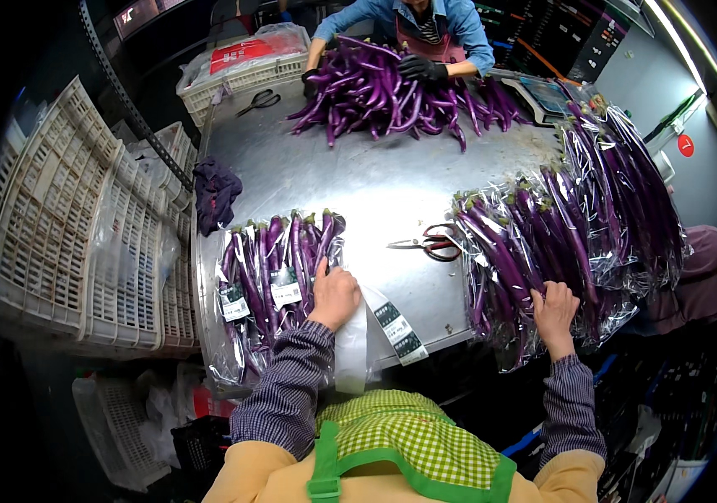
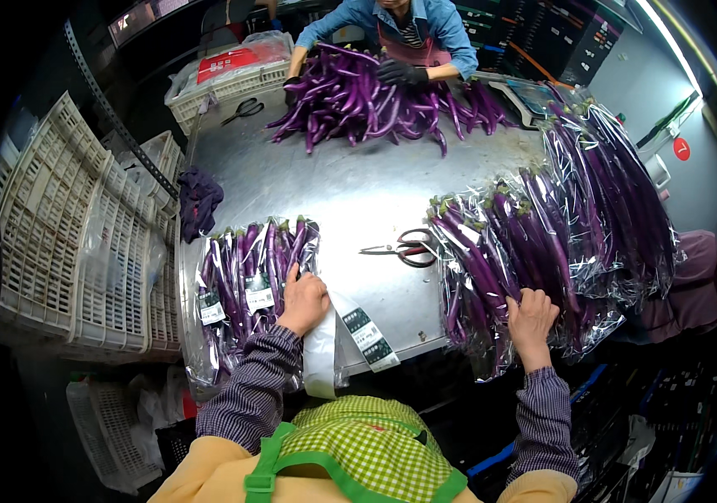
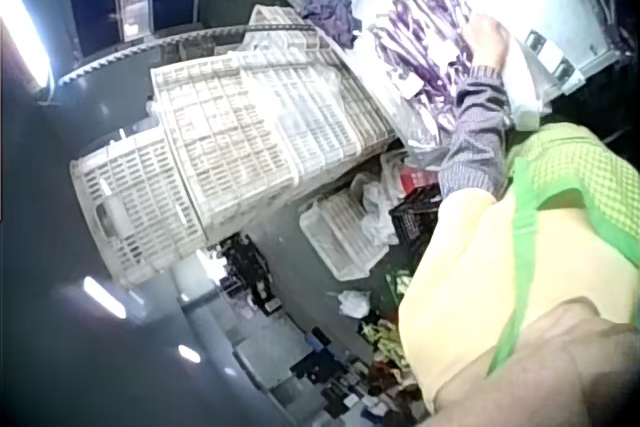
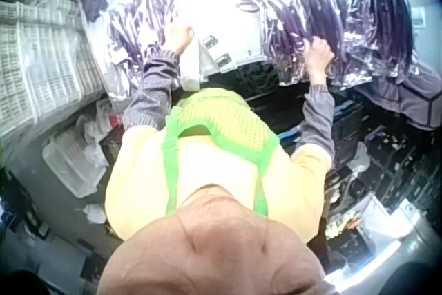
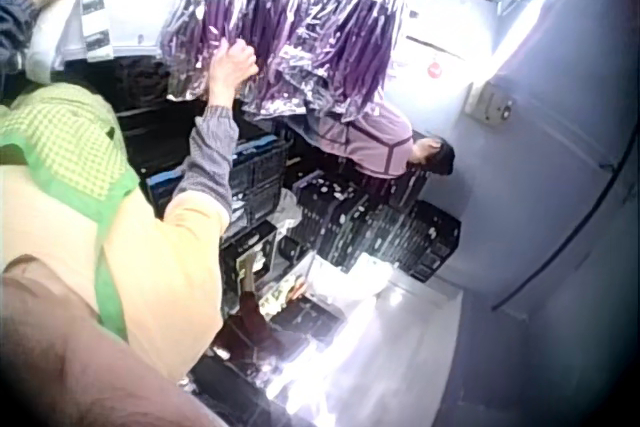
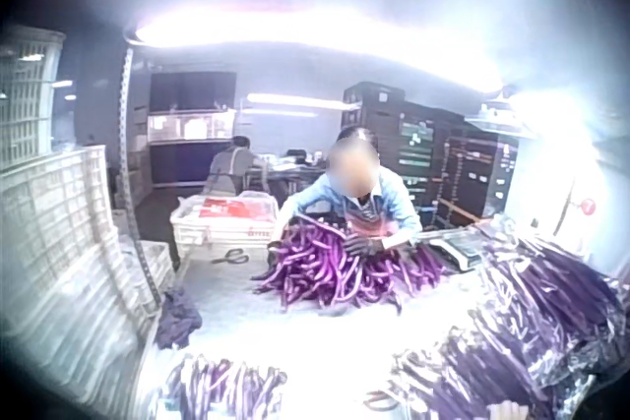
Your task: The person prepares a crate, then applies adhesive labels to plastic-wrapped eggplants on a work table and places them into the crate.
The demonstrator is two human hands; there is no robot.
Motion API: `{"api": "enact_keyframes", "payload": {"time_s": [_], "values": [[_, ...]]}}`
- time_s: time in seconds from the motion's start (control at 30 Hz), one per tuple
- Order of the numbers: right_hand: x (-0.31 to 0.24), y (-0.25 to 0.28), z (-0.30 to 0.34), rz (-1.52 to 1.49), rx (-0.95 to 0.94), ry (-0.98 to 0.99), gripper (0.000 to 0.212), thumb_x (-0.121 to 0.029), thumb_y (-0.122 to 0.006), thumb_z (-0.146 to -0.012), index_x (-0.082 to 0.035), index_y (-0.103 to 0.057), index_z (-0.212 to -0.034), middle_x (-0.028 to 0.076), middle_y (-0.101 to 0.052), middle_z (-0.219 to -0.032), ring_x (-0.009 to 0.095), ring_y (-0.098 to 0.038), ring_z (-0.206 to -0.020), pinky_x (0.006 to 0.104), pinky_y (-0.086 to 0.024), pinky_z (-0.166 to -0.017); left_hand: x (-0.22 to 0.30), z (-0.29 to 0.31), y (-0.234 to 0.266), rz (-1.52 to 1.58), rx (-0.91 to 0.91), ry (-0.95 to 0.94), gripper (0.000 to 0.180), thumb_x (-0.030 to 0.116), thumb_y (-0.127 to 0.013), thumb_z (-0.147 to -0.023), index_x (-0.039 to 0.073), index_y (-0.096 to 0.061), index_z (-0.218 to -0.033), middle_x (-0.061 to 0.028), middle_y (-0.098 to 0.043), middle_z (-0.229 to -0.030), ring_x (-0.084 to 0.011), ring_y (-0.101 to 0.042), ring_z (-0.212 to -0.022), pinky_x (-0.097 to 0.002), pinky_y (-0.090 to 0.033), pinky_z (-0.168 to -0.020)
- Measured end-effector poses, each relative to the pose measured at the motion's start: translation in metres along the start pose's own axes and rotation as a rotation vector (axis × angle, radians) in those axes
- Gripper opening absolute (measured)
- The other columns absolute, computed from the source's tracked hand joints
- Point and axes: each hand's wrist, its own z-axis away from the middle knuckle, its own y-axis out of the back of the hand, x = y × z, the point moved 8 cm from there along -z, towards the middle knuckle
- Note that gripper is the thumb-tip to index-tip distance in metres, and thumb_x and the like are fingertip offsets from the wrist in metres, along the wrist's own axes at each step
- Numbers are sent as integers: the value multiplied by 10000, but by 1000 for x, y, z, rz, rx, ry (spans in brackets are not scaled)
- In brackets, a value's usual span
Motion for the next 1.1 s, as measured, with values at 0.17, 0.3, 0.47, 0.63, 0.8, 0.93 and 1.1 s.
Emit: {"api": "enact_keyframes", "payload": {"time_s": [0.17, 0.3, 0.47, 0.63, 0.8, 0.93, 1.1], "values": [[-26, 33, -31, -121, 41, 39, 277, -279, -697, -836, -44, -569, -906, 138, -582, -878, 363, -594, -846, 486, -454, -707, 13, 8, 25, 191, -10, -105, 92, 132, -720, -774, 63, -697, -718, -75, -694, -912, -227, -623, -1008, -497, -322, -1125], [-74, 71, -46, -360, -51, -19, 312, -307, -671, -860, -4, -601, -895, 191, -628, -837, 391, -626, -773, 482, -485, -689, 111, 42, 60, 871, -284, -213, 125, 48, -800, -679, 59, -710, -766, -95, -675, -1107, -176, -671, -910, -298, -543, -778], [-137, 31, -35, -711, -183, -205, 366, -334, -691, -876, 26, -621, -876, 196, -638, -773, 339, -632, -706, 429, -480, -645, 191, 77, 66, 1517, -570, -20, 303, 133, -806, -795, 30, -699, -1059, -144, -677, -1125, -196, -676, -977, -313, -537, -827], [-191, -133, 53, -1106, -389, -255, 357, -293, -669, -921, 37, -597, -1038, 117, -630, -832, 167, -567, -740, 329, -470, -679, 208, 85, 75, 1492, -691, -371, 236, 138, -717, -871, 9, -699, -1068, -112, -722, -1015, -222, -701, -918, -323, -553, -796], [-195, -67, 56, -869, -127, -75, 385, -278, -634, -935, 52, -580, -1127, 187, -610, -1041, 306, -609, -928, 378, -491, -832, 154, 64, 47, 1202, -336, 4, 84, 28, -701, -800, 34, -674, -879, -68, -678, -813, -158, -650, -712, -280, -495, -640], [-179, -8, 58, -1770, -547, -392, 356, -238, -526, -1015, 44, -536, -1231, 113, -617, -1071, 184, -604, -988, 325, -494, -866, 122, 48, 24, 1512, -255, 381, 96, 67, -647, -928, 16, -663, -847, 7, -667, -811, -48, -595, -748, -216, -494, -639], [-187, 55, 63, -1796, -445, -110, 367, -26, -646, -933, 41, -517, -1270, 78, -631, -1080, 116, -612, -956, 235, -509, -820, 130, 58, 7, 1479, -444, 515, 104, 96, -693, -911, 4, -702, -957, 2, -696, -863, -47, -617, -787, -216, -513, -673]]}}
